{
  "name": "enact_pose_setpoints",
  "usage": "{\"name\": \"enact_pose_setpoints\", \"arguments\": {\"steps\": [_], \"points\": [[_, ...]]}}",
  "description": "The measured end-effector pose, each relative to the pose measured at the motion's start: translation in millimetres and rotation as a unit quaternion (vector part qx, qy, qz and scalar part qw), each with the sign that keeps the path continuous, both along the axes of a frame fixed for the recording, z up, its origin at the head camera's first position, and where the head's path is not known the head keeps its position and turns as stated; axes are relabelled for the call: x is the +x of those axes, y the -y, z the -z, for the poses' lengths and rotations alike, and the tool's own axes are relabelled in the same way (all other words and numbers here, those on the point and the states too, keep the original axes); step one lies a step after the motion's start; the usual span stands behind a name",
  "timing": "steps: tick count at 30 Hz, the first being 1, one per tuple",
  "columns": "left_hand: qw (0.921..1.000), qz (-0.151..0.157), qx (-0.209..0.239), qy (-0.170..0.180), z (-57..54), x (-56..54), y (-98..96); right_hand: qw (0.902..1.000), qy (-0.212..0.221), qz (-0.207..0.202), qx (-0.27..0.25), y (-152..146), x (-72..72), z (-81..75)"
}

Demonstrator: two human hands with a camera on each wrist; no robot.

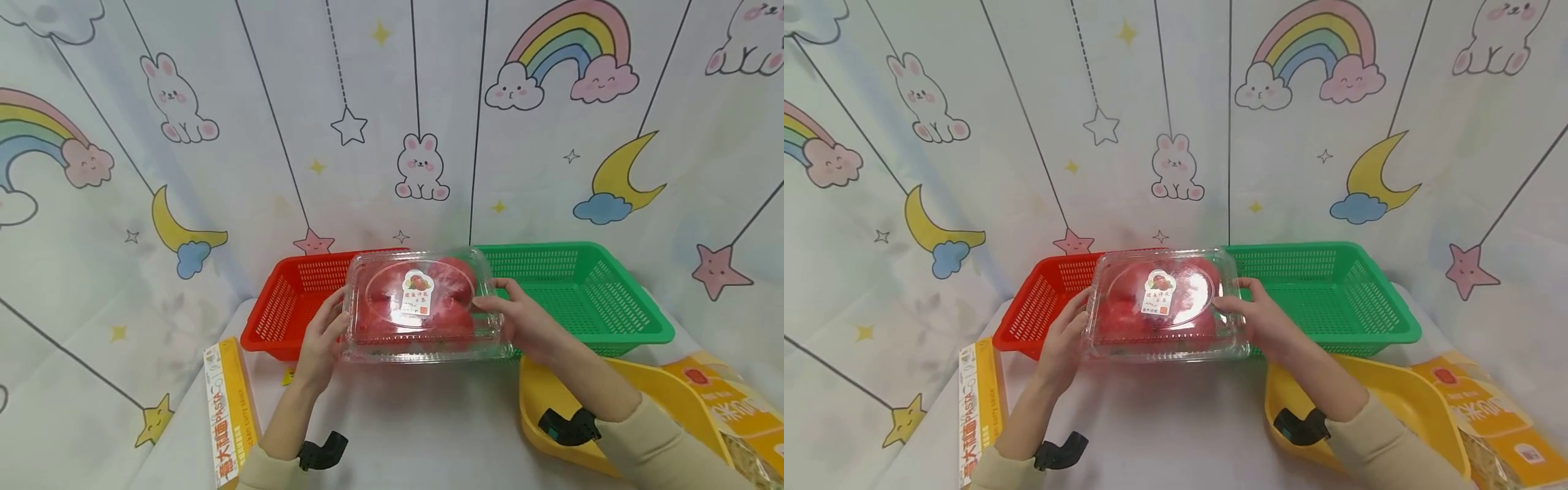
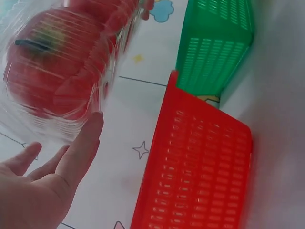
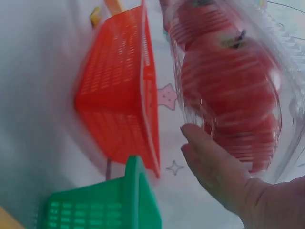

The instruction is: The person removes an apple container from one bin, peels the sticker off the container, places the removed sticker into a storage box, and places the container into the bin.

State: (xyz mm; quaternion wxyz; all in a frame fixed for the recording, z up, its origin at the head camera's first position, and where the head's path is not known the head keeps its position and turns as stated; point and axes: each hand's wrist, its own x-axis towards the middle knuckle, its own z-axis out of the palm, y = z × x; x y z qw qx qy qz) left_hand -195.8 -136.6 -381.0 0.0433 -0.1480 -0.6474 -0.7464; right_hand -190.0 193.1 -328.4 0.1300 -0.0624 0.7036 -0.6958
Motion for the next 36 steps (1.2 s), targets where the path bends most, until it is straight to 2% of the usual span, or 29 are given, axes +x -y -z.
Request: {"name": "enact_pose_setpoints", "arguments": {"steps": [8,15,22,29,36], "points": [[0.9996,0.005,-0.003,0.029,9.7,19.6,13.8,0.9952,-0.001,-0.058,0.079,2.5,7.0,2.8],[0.9997,0.003,-0.001,0.026,17.1,34.8,19.7,0.9896,-0.005,-0.063,0.129,7.1,15.4,6.3],[0.9969,0.000,-0.003,0.078,23.9,51.6,23.5,0.9898,0.013,-0.072,0.122,7.0,26.4,17.3],[0.9950,0.025,-0.013,0.095,28.7,62.1,23.6,0.9887,0.045,-0.054,0.132,3.3,36.9,31.2],[0.9899,0.029,-0.028,0.136,28.6,75.9,28.6,0.9872,0.073,-0.088,0.111,2.3,45.1,38.1]]}}
